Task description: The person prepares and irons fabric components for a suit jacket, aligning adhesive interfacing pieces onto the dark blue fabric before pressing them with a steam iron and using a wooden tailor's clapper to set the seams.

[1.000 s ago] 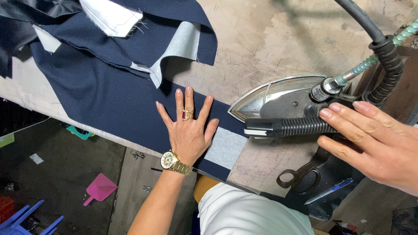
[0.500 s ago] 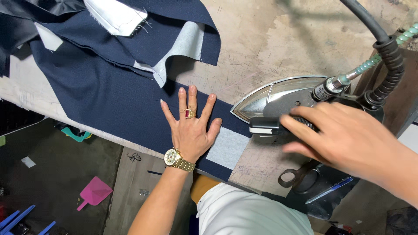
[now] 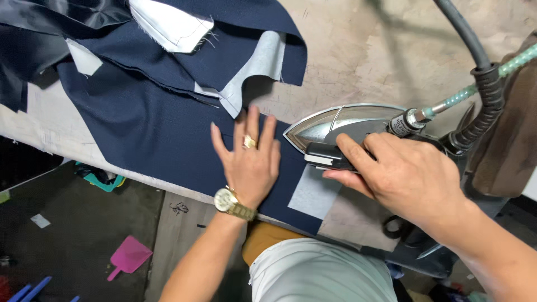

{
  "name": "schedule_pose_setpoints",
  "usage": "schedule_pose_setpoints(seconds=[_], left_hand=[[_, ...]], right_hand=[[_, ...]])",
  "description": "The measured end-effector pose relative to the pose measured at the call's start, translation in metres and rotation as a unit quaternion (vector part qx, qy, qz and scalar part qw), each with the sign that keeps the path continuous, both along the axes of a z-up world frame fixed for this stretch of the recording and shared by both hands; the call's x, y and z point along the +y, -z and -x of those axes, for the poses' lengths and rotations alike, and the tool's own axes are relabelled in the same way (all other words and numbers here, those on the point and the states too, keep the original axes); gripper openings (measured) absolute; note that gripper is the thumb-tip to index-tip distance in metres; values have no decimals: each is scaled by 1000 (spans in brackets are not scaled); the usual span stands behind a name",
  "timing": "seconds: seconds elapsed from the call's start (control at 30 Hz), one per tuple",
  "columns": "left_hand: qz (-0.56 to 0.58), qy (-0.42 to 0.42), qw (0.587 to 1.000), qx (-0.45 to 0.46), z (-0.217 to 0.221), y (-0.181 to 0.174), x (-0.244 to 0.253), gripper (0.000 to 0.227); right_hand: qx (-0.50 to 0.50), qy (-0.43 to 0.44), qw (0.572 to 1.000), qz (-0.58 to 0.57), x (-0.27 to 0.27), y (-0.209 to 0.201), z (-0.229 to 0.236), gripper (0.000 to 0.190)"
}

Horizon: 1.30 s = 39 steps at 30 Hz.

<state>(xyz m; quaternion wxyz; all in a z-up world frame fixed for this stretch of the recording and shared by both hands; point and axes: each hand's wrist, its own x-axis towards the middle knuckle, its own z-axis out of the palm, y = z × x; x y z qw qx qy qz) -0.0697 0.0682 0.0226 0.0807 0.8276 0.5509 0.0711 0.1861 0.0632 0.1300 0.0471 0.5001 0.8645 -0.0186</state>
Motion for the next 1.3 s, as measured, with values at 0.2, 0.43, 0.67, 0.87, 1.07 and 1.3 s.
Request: schedule_pose_setpoints(seconds=[0.2,0.43,0.67,0.87,1.07,1.3], left_hand=[[-81,56,994,-55,51,-5,59,32],[-103,134,957,-235,81,-3,79,20],[-115,112,985,-57,80,-4,73,27],[-110,88,990,30,77,-10,76,24],[-151,104,982,48,79,-15,82,13],[-127,119,985,12,87,-11,86,18]], right_hand=[[0,11,1000,12,1,-2,8,54],[45,36,997,42,2,-2,8,53],[46,21,998,35,2,3,6,54],[41,33,997,53,0,3,5,54],[26,38,997,58,-2,3,8,53],[0,29,1000,11,2,4,36,58]])
